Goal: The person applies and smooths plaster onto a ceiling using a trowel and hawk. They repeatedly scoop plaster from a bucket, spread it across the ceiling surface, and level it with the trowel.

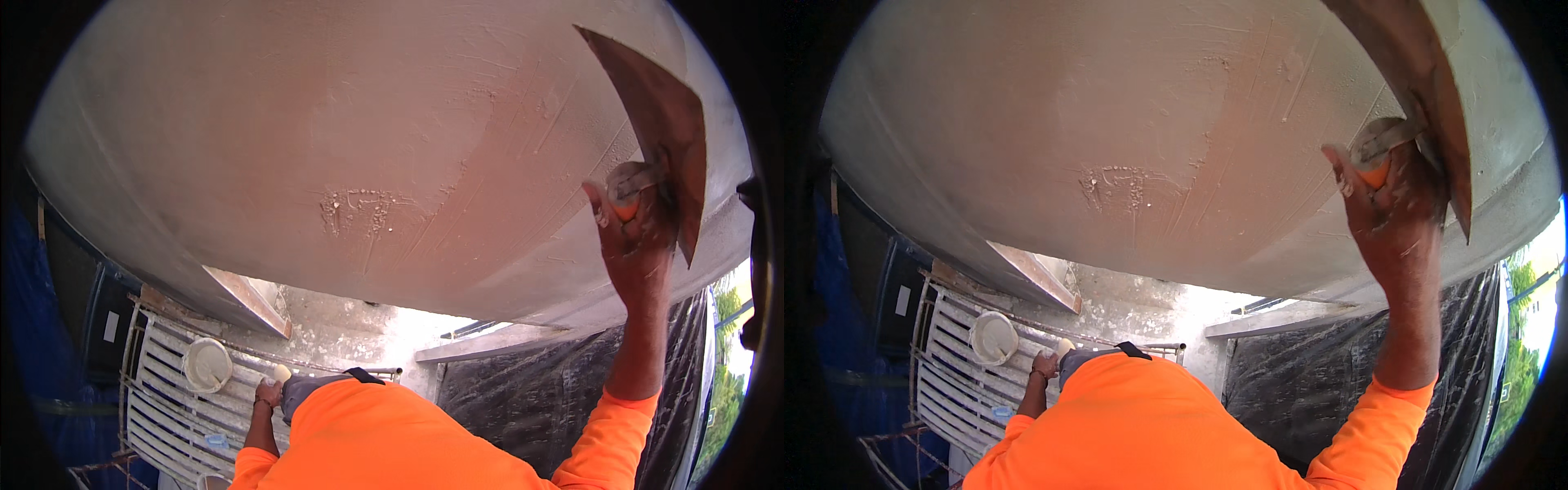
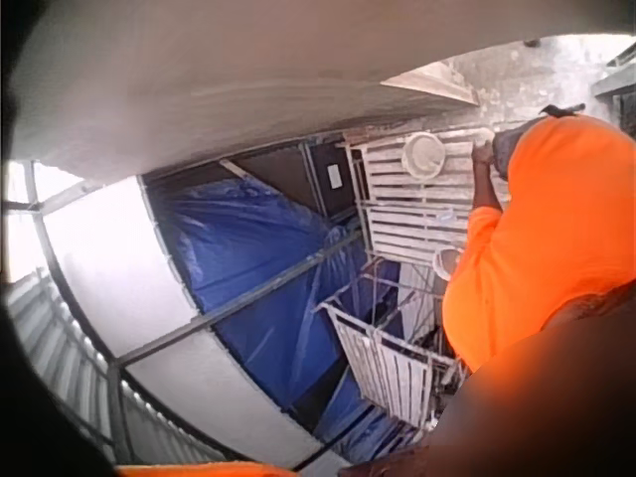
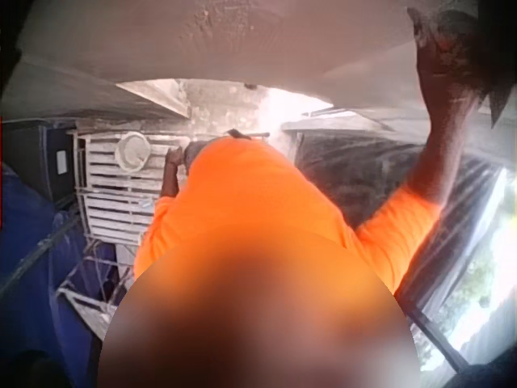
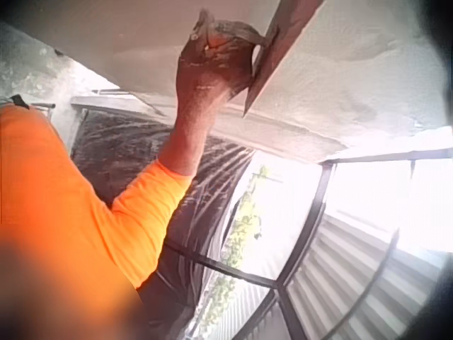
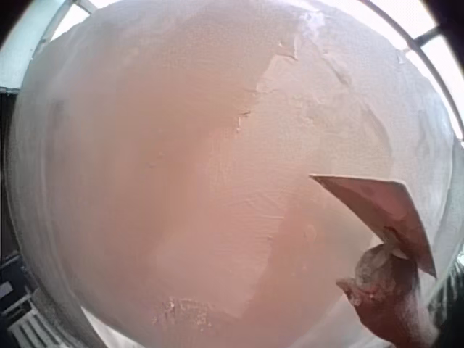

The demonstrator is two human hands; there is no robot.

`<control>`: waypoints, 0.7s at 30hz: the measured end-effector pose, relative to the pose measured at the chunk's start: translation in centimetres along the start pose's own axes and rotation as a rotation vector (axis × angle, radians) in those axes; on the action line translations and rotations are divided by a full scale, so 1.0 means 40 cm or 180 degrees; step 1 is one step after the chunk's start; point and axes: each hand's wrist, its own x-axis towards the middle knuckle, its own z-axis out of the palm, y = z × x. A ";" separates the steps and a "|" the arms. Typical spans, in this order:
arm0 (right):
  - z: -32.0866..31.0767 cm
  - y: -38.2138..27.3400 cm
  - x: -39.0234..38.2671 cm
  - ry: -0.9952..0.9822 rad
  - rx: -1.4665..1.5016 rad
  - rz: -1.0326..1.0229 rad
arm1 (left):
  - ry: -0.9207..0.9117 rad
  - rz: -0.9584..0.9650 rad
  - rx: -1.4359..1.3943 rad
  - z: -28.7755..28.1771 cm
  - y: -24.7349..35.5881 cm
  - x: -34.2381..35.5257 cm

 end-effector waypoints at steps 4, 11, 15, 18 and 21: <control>0.212 -0.241 -0.266 -0.1204 0.0440 -0.0105 | -0.0147 0.0064 0.0527 -0.045 0.004 -0.019; 0.386 -0.454 -0.275 -0.2329 0.1226 0.0259 | -0.0246 0.0192 0.0489 -0.131 0.061 -0.038; 0.380 -0.423 -0.129 -0.3159 0.1407 0.0226 | -0.0036 0.0343 0.0429 -0.143 0.073 -0.057; 0.383 -0.396 -0.013 -0.3371 0.1725 0.0518 | -0.0077 0.0287 0.0087 -0.137 0.070 -0.080; 0.345 -0.356 0.086 -0.3354 0.1822 0.0574 | -0.0170 0.0154 0.0040 -0.136 0.058 -0.091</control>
